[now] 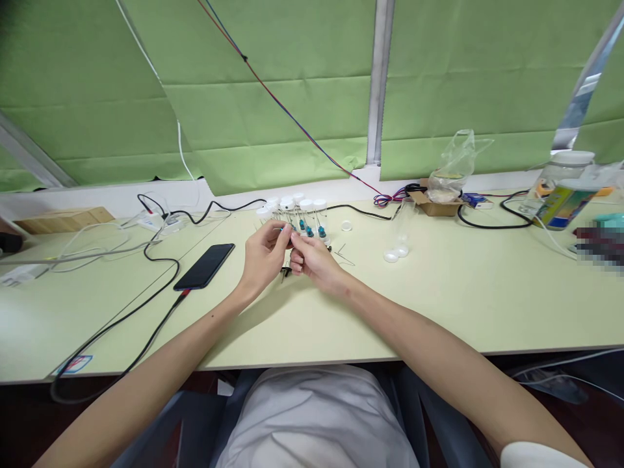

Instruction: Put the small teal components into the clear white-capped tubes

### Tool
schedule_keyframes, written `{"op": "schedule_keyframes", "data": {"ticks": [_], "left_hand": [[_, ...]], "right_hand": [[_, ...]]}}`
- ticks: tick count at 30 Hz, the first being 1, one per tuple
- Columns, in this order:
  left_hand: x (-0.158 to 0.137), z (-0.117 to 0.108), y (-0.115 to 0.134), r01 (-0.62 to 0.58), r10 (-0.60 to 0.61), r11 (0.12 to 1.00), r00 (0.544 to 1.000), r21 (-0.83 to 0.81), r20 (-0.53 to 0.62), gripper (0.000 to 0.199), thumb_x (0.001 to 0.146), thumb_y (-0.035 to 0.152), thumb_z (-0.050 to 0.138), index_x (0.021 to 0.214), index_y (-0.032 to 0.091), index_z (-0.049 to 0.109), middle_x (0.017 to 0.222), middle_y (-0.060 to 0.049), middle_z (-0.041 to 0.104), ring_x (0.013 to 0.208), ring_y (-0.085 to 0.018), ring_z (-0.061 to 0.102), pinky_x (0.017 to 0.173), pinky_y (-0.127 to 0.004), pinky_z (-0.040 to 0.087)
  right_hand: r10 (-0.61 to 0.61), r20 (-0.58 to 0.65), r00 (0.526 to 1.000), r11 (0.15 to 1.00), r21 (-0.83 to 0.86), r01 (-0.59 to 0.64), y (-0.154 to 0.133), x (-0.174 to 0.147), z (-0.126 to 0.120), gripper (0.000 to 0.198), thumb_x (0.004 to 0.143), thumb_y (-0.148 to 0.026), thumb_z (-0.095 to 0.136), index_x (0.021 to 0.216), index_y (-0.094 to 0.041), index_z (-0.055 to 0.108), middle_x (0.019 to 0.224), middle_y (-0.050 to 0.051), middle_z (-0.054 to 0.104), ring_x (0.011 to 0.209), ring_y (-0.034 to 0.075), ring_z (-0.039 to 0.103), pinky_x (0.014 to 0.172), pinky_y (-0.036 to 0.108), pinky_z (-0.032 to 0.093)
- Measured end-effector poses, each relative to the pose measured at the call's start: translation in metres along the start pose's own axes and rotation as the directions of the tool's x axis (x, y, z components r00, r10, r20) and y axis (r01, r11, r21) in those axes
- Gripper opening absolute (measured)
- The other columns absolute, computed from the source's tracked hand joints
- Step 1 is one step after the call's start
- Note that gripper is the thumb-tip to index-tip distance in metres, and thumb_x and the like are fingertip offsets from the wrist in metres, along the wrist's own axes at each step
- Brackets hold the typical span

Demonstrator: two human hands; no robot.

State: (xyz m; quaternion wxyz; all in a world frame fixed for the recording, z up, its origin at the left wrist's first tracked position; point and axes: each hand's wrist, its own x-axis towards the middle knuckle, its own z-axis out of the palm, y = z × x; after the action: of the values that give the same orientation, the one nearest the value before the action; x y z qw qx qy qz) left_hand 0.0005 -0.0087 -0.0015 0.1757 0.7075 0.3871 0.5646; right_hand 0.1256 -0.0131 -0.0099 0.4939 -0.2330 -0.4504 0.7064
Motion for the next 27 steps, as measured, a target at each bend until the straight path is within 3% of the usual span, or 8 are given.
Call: {"op": "schedule_keyframes", "data": {"ticks": [7, 27], "left_hand": [[-0.0003, -0.0004, 0.0010, 0.015, -0.015, 1.000, 1.000, -0.021, 0.001, 0.027, 0.095, 0.046, 0.056, 0.087, 0.020, 0.059, 0.081, -0.003, 0.069, 0.075, -0.015, 0.067, 0.073, -0.027, 0.052], [-0.0002, -0.0004, 0.0041, 0.035, -0.035, 0.999, 0.999, -0.033, 0.025, 0.020, 0.097, 0.038, 0.051, 0.096, 0.021, 0.059, 0.087, -0.005, 0.072, 0.078, -0.017, 0.070, 0.071, -0.028, 0.055]], "right_hand": [[-0.005, 0.010, 1.000, 0.999, -0.038, 0.006, 0.0009, -0.0018, 0.0008, 0.055, 0.066, -0.063, 0.081, 0.075, -0.020, 0.048, 0.048, -0.011, 0.037, 0.043, 0.007, 0.036, 0.046, 0.023, 0.028], [-0.009, 0.025, 1.000, 0.997, -0.078, 0.011, 0.0061, -0.0020, 0.0019, 0.044, 0.084, -0.059, 0.068, 0.075, -0.021, 0.048, 0.048, -0.008, 0.041, 0.043, 0.009, 0.039, 0.047, 0.025, 0.030]]}}
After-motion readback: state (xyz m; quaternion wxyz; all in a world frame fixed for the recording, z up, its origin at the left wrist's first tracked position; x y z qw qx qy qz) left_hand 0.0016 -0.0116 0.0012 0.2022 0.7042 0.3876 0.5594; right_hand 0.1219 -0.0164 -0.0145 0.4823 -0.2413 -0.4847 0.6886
